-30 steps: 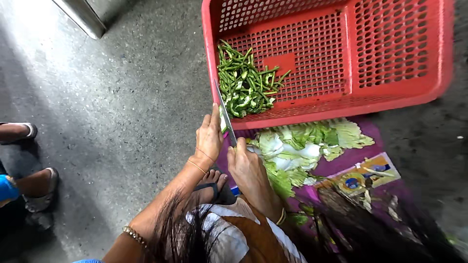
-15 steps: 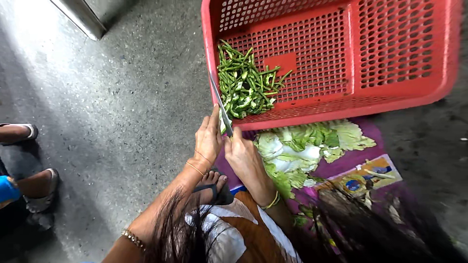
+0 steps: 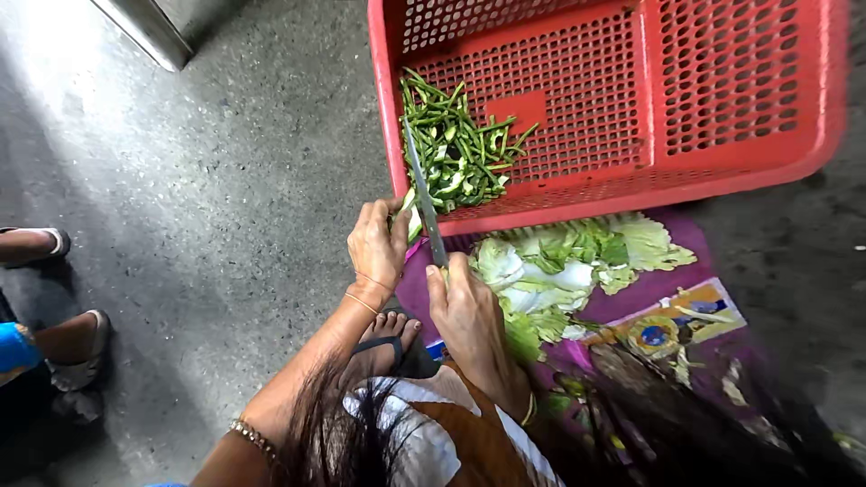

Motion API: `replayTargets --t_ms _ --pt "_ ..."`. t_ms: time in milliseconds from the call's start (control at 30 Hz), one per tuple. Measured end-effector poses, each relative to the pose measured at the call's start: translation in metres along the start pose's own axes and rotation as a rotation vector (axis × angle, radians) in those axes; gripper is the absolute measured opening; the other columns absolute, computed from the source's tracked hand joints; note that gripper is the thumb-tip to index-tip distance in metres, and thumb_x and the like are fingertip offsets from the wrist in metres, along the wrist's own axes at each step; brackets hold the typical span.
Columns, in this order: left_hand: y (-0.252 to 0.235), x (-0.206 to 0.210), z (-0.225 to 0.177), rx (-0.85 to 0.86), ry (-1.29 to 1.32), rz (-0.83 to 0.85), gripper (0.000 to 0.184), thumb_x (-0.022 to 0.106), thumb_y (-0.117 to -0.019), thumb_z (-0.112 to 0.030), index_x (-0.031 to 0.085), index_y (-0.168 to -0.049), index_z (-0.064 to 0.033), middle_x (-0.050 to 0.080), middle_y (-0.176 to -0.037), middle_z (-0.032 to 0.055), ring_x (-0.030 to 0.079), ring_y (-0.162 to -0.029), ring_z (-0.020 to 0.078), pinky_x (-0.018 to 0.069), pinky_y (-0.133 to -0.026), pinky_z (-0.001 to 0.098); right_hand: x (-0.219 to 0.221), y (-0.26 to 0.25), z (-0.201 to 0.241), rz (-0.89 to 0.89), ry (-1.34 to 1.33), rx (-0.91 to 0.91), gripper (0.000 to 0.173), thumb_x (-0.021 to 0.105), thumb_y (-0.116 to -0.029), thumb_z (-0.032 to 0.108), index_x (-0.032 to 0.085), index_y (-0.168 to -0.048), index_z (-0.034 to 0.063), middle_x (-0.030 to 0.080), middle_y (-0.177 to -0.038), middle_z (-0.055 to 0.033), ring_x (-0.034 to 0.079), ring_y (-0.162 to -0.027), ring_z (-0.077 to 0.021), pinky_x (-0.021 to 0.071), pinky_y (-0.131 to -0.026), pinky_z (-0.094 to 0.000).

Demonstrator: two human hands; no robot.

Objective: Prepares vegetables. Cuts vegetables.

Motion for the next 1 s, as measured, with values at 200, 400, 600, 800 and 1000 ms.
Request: replayTargets --t_ms 200,400,600,800,1000 --pt "0.0 -0.001 -0.006 0.042 -0.032 -0.011 0.019 0.064 -0.0975 -0.007 0.072 -0.115 -0.0015 0.07 -0.11 0.0153 0.071 -0.086 0.0234 0.0595 -0.072 0.0386 0.008 0.004 0.003 0.047 0.054 -0.02 0.03 0.047 -0.1043 0.026 0.064 -0.105 0.0004 0.063 -0.071 -0.0131 0.066 -0.06 -0.0301 0.0499 -0.051 -0.0417" --pt "0.0 -0.003 -0.007 0.068 -0.1 -0.01 0.02 0.066 -0.0957 -0.006 0.073 -0.114 -0.0026 0.069 -0.103 0.0143 0.07 -0.078 0.0229 0.0585 -0.066 0.0385 0.01 0.004 0.007 0.111 0.111 0.024 0.031 0.045 -0.1051 0.025 0.063 -0.11 -0.0003 0.064 -0.07 -0.0137 0.069 -0.064 -0.0325 0.0507 -0.053 -0.0438" --pt "-0.001 -0.002 -0.006 0.036 -0.089 0.002 0.02 0.065 -0.0968 -0.007 0.073 -0.114 -0.0026 0.067 -0.098 0.0143 0.069 -0.076 0.0222 0.0584 -0.065 0.0377 0.012 -0.003 0.008 0.192 0.146 0.058 0.031 0.045 -0.1065 0.025 0.062 -0.115 -0.0006 0.066 -0.071 -0.015 0.071 -0.068 -0.0346 0.0531 -0.056 -0.045" --pt "-0.003 -0.004 -0.007 -0.035 -0.059 0.053 0.02 0.065 -0.0982 -0.008 0.073 -0.116 -0.002 0.067 -0.099 0.0154 0.07 -0.079 0.0231 0.0599 -0.069 0.0378 0.019 -0.013 0.007 0.2 0.083 0.066 0.031 0.047 -0.1066 0.024 0.061 -0.114 -0.0019 0.066 -0.073 -0.0164 0.071 -0.07 -0.0365 0.0538 -0.059 -0.0475" --pt "0.001 -0.005 -0.004 -0.123 0.024 0.104 0.025 0.065 -0.0991 -0.009 0.071 -0.123 -0.0057 0.066 -0.105 0.0159 0.069 -0.083 0.0227 0.0593 -0.069 0.0375 0.025 -0.032 0.008 0.262 0.039 0.097 0.036 0.046 -0.1082 0.024 0.056 -0.13 -0.0028 0.068 -0.081 -0.0209 0.071 -0.079 -0.0422 0.0554 -0.068 -0.0543"
Point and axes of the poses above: each hand's wrist, its own y-axis away from the middle knuckle, its own x-axis out of the palm, z = x × y, the point moved 4 cm from there along -y, towards the middle knuckle
